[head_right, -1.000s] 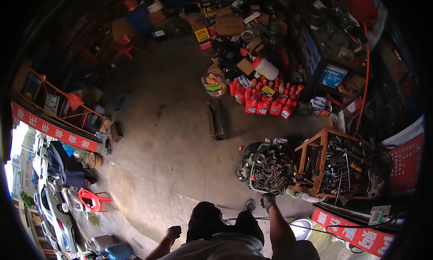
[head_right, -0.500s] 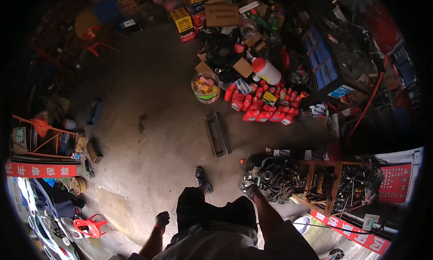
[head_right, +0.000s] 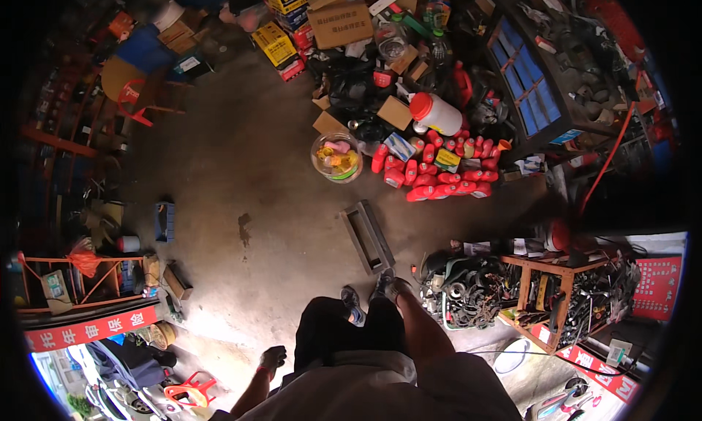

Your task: Repairing a punctured tire on a pink electric scooter by applying a patch.

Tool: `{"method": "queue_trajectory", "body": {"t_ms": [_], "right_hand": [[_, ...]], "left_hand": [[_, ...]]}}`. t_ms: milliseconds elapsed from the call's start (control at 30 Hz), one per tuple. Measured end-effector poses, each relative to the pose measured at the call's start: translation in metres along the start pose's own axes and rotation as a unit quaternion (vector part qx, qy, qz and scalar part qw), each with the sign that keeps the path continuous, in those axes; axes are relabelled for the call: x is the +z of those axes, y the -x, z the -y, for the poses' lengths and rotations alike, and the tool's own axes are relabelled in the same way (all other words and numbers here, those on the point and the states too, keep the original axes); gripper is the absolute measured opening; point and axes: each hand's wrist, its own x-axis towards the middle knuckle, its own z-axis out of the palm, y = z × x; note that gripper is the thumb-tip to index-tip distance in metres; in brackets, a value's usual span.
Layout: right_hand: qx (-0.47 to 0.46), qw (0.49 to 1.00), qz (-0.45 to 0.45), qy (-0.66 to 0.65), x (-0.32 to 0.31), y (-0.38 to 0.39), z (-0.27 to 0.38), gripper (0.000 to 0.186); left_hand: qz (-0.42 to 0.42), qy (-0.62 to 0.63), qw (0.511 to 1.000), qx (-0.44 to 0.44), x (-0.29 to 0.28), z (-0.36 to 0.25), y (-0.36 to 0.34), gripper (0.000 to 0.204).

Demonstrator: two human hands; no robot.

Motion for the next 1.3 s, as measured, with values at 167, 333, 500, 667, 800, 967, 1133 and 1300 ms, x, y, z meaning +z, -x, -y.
{"method": "queue_trajectory", "body": {"t_ms": [167,333,500,667,800,967,1133,1300], "right_hand": [[0.007,0.998,0.018,-0.066,-0.015,-0.06,-0.036,0.035],[0.076,0.994,0.036,-0.067,-0.007,-0.098,0.006,0.034],[0.132,0.983,0.038,-0.12,0.029,-0.163,0.037,0.054],[0.177,0.969,0.039,-0.17,0.058,-0.216,0.043,0.07],[0.216,0.953,0.061,-0.206,0.083,-0.239,0.052,0.073],[0.198,0.961,0.049,-0.186,0.122,-0.25,0.028,0.066],[0.18,0.972,0.014,-0.153,0.107,-0.261,0.037,0.054],[0.172,0.893,-0.124,-0.397,0.013,-0.264,0.021,0.023]], "left_hand": [[0.089,-0.223,0.969,-0.059,-0.006,0.057,-0.008,0.039],[0.182,-0.463,0.867,-0.017,-0.061,0.075,-0.063,0.039],[0.093,-0.297,0.95,-0.03,-0.119,0.038,-0.132,0.027],[0.032,-0.236,0.968,-0.075,-0.101,-0.044,-0.14,0.023],[0.032,-0.336,0.941,-0.033,-0.135,-0.054,-0.144,0.022],[0.039,-0.431,0.9,0.043,-0.143,-0.053,-0.143,0.022],[0.044,-0.513,0.847,0.133,-0.157,-0.043,-0.138,0.021],[0.09,-0.56,0.785,0.251,-0.123,-0.038,-0.156,0.021]]}}
